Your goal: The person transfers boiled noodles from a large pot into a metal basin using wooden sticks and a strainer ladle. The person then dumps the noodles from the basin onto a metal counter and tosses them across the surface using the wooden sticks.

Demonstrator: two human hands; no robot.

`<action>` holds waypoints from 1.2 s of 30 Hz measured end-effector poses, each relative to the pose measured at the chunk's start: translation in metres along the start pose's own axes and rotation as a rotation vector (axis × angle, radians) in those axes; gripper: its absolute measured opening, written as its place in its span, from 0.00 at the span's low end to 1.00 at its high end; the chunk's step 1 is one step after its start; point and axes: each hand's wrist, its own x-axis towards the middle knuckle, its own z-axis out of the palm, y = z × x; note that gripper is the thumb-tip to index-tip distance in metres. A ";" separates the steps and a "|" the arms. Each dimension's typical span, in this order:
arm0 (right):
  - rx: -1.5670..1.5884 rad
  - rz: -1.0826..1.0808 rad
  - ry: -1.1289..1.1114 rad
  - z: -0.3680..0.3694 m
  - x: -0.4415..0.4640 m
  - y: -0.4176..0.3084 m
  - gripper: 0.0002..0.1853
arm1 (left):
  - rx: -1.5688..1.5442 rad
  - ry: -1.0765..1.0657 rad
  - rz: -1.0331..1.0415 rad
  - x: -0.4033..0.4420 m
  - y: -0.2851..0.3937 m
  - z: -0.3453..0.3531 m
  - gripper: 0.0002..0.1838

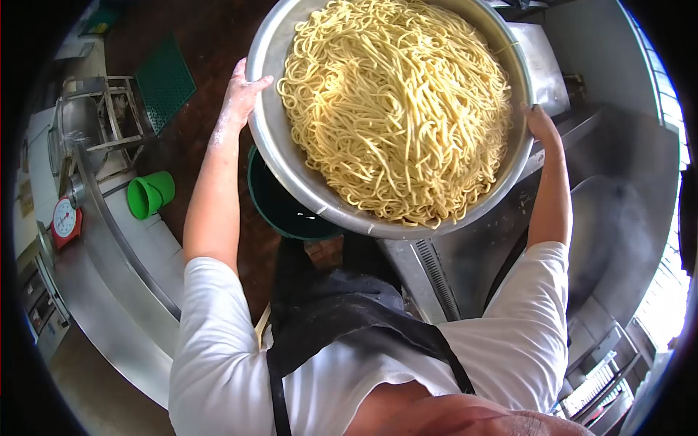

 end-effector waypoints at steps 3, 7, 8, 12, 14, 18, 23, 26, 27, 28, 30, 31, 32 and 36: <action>-0.038 -0.021 0.053 -0.002 -0.014 -0.009 0.39 | -0.055 -0.009 -0.012 -0.002 0.004 -0.002 0.37; -0.056 -0.028 0.084 0.010 -0.004 0.020 0.40 | 0.001 -0.045 -0.013 0.019 -0.014 -0.004 0.40; -0.006 0.067 -0.001 0.003 -0.026 -0.002 0.39 | -0.010 -0.045 -0.028 0.025 -0.011 -0.002 0.39; -0.055 0.008 0.047 0.017 -0.010 0.037 0.39 | 0.009 -0.056 0.010 0.035 0.000 0.006 0.33; -0.130 0.010 0.053 0.018 -0.010 0.038 0.38 | -0.004 -0.070 0.008 0.032 -0.002 0.008 0.33; -0.039 -0.131 -0.032 0.019 0.011 0.056 0.35 | -0.062 -0.024 -0.027 0.034 -0.013 0.009 0.39; -0.079 -0.080 0.083 0.013 0.012 0.041 0.37 | 0.107 0.031 -0.042 0.016 0.005 0.002 0.44; -0.062 -0.034 0.079 0.011 0.006 0.035 0.34 | 0.192 0.076 -0.007 0.010 0.010 0.002 0.44; -0.092 -0.040 0.085 0.012 0.014 0.041 0.34 | 0.194 0.086 -0.009 0.010 0.012 0.003 0.44; -0.092 -0.023 0.076 0.014 0.015 0.038 0.34 | 0.193 0.072 -0.031 0.007 0.017 0.002 0.43; -0.099 -0.005 0.079 0.006 0.001 0.026 0.33 | 0.151 0.036 -0.062 0.006 0.024 -0.001 0.43; -0.077 -0.011 0.080 0.004 -0.003 0.022 0.33 | 0.155 0.024 -0.064 0.008 0.023 -0.003 0.42; -0.031 -0.004 0.091 0.006 -0.005 0.020 0.32 | 0.173 0.008 -0.068 0.009 0.025 -0.005 0.42; 0.024 -0.032 0.088 0.011 -0.003 0.024 0.31 | 0.192 0.130 0.033 0.009 0.005 0.002 0.37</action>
